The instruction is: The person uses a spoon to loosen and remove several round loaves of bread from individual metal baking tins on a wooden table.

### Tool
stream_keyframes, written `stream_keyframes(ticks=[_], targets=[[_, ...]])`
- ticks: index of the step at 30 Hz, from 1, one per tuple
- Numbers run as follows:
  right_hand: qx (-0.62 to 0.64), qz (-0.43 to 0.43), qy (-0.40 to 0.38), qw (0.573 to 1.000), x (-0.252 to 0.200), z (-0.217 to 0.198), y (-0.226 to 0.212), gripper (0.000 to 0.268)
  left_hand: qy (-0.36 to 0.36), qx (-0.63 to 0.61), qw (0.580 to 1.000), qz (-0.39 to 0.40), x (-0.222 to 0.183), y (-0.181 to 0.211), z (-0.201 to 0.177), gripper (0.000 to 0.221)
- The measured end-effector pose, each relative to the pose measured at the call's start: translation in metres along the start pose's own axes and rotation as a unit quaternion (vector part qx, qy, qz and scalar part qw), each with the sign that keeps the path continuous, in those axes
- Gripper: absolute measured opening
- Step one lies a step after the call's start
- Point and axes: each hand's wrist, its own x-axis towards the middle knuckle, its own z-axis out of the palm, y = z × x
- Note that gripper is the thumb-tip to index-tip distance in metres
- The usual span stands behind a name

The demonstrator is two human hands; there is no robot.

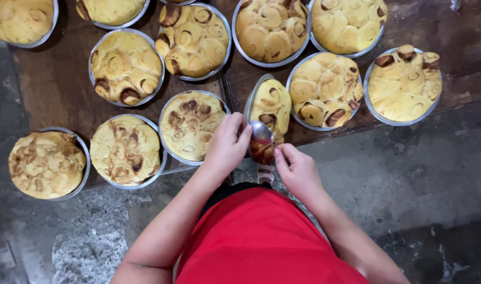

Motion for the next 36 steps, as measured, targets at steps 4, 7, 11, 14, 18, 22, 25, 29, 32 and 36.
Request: stream_keyframes(ticks=[4, 7, 11, 14, 18, 22, 25, 29, 32, 36], targets=[[0.057, -0.05, 0.127, 0.989, 0.005, -0.001, 0.079, 0.015, -0.047, 0.003, 0.994, -0.103, 0.003, 0.017, -0.012, 0.019], [0.3, 0.131, 0.273, 0.905, 0.033, -0.031, 0.159, 0.022, -0.049, 0.012, 0.986, -0.156, 0.003, 0.028, -0.023, 0.019], [0.348, 0.276, 0.366, 0.818, 0.074, -0.077, 0.236, 0.029, -0.074, -0.029, 0.974, -0.212, 0.007, 0.033, -0.029, 0.02], [0.334, 0.253, 0.378, 0.826, 0.116, -0.098, 0.264, 0.03, -0.064, -0.015, 0.984, -0.163, 0.008, 0.028, -0.026, 0.02], [0.208, 0.104, 0.328, 0.916, 0.14, -0.125, 0.262, 0.024, -0.049, -0.087, 0.988, -0.12, 0.002, 0.015, -0.02, 0.024], [0.001, -0.039, 0.267, 0.963, 0.109, -0.09, 0.2, 0.03, -0.03, -0.161, 0.978, -0.126, -0.001, 0.001, -0.014, 0.021], [-0.087, -0.096, 0.112, 0.985, 0.071, -0.013, 0.129, 0.036, -0.023, -0.208, 0.969, -0.133, -0.008, -0.007, -0.009, 0.019], [-0.285, -0.114, 0.11, 0.945, 0.082, 0.023, 0.092, 0.07, -0.024, -0.139, 0.977, -0.157, -0.01, -0.007, -0.009, 0.018], [-0.3, -0.072, 0.081, 0.948, 0.091, 0.015, 0.107, 0.085, -0.034, -0.214, 0.965, -0.145, -0.012, -0.01, -0.013, 0.017], [-0.298, -0.15, 0.119, 0.935, 0.096, -0.015, 0.131, 0.076, -0.058, -0.225, 0.961, -0.15, -0.013, -0.01, -0.031, 0.017]])
